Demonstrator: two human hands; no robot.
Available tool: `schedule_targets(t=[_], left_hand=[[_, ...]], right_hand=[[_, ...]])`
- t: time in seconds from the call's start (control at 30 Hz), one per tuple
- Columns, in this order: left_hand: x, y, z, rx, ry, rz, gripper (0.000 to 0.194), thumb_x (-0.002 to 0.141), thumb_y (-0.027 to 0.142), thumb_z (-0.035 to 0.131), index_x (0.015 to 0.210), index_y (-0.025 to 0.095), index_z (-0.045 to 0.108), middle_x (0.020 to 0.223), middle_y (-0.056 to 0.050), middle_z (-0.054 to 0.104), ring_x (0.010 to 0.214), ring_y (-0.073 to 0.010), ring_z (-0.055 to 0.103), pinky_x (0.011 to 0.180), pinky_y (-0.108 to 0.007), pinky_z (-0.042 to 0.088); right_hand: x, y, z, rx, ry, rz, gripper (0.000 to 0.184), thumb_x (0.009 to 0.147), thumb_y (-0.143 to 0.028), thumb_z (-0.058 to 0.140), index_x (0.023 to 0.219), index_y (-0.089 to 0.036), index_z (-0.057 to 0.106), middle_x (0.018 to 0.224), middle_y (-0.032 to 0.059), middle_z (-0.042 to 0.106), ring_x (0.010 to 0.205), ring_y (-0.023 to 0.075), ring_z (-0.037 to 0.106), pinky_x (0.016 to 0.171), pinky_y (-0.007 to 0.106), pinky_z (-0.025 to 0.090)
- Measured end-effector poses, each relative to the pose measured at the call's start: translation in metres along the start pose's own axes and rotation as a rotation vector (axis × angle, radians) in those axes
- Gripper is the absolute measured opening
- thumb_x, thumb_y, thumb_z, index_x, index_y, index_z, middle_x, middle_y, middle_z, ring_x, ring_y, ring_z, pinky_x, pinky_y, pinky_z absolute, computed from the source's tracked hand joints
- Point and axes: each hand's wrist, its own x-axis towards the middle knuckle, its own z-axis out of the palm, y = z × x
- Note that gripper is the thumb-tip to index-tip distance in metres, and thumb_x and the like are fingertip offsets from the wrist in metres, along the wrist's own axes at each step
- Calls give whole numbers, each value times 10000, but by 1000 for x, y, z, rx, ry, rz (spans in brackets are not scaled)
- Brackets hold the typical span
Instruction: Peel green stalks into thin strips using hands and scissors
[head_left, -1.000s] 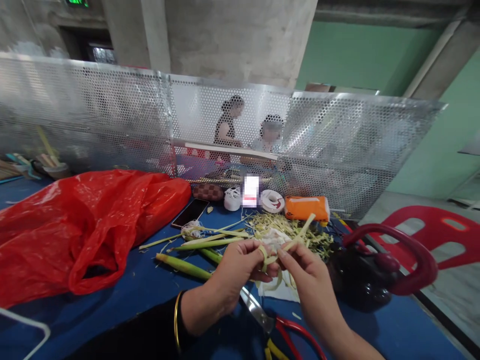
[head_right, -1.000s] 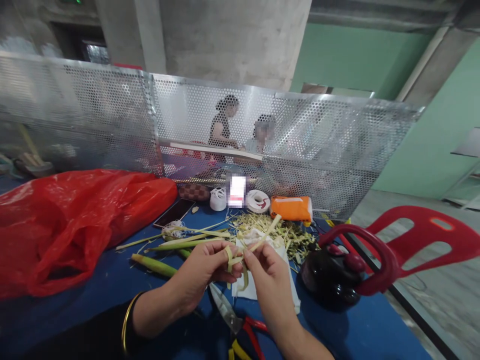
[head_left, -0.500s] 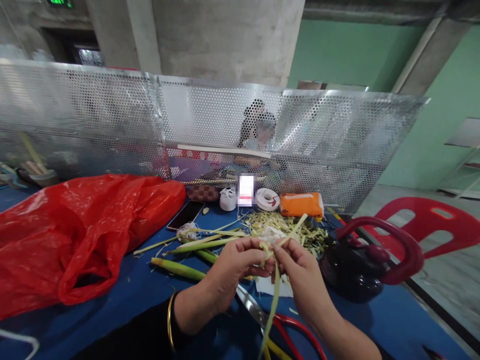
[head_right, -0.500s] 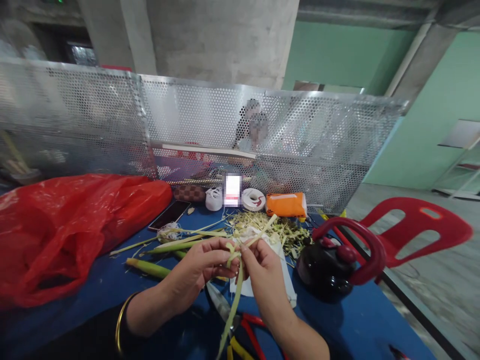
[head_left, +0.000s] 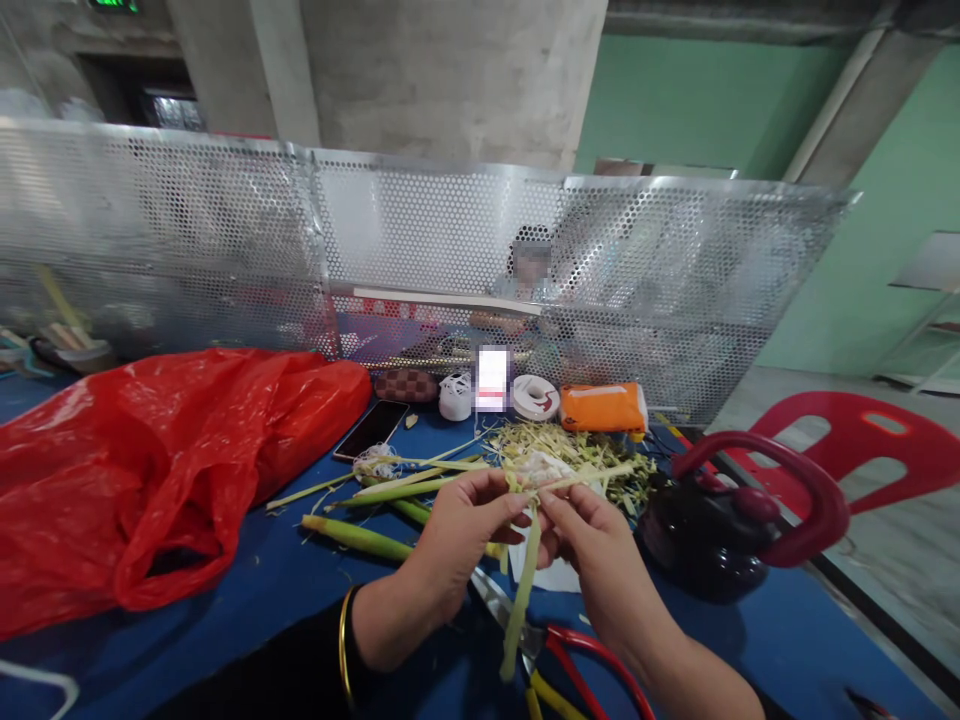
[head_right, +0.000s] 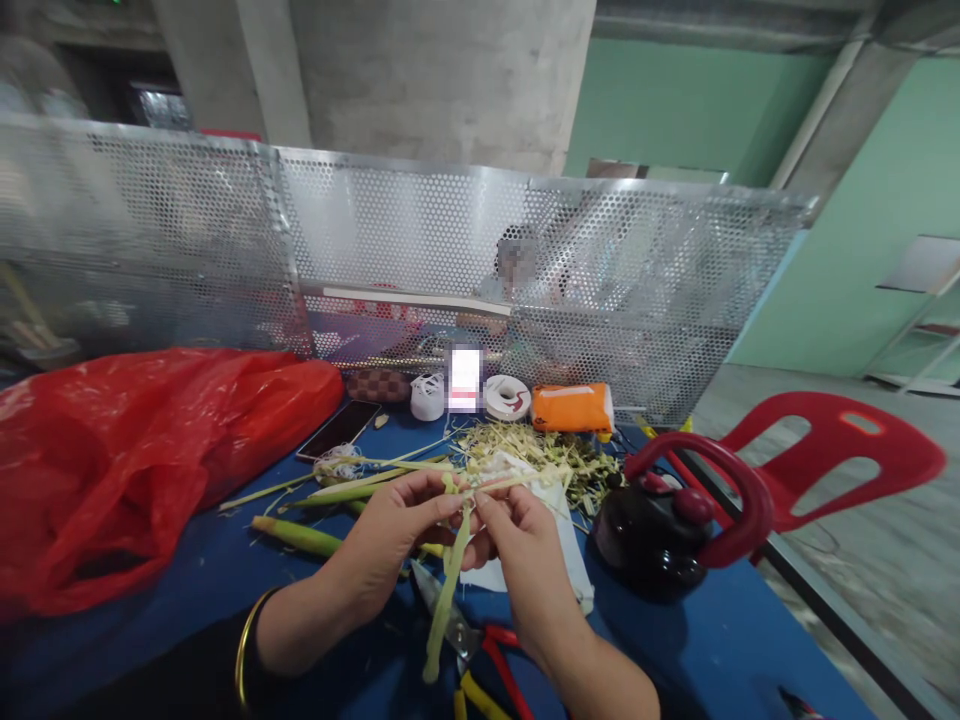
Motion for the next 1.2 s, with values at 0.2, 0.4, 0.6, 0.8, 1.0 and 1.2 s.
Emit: schedule_targets(t=[0.2,0.4,0.6,0.8,1.0,1.2], left_hand=[[2,9,-3,-12,115,10,302,614,274,781,853,124,674,730,-25,649,602,-109,571,533,-202,442],[2,8,-2,-35,87,-7,226,609,273,768,758,127,682,650,-4,625,558,-98,537,496,-187,386],[2,2,-1,-41,35,-28,174,568,209,769,665,114,660,602,10,597,521,-74,485,514,-185,354],[3,1,-2,-103,51,-88,167,544,174,755,650,130,634,643,7,597,584,-90,529,564,-193,388],[0,3,-2,50,-6,-90,151,587,232,726,682,146,647,621,25,566,522,-79,479,471,-186,343],[-2,8,1,203,-138,-99,83,598,210,667,641,139,677,580,0,589,539,-111,549,448,-184,356]], right_hand=[[-10,2,3,-62,-44,-37,206,804,-357,650,784,-199,519,667,-16,661,472,110,596,486,212,437],[-19,1,-2,-939,-217,-881,316,893,-139,484,1183,-231,571,937,65,693,783,182,664,697,294,518],[-12,-8,-10,-1387,-175,-1390,268,942,-83,395,1020,-147,644,837,83,692,738,175,619,695,310,481],[-6,-17,-9,-1550,-378,-1400,256,950,-111,395,962,-116,651,833,88,667,730,200,598,692,346,491],[-8,-18,-13,-1285,-306,-1409,219,901,-66,464,899,-174,654,812,55,665,733,176,609,722,331,474],[-6,-24,-14,-750,-125,-822,119,873,-195,534,774,-206,600,836,44,636,804,189,609,712,294,487]])
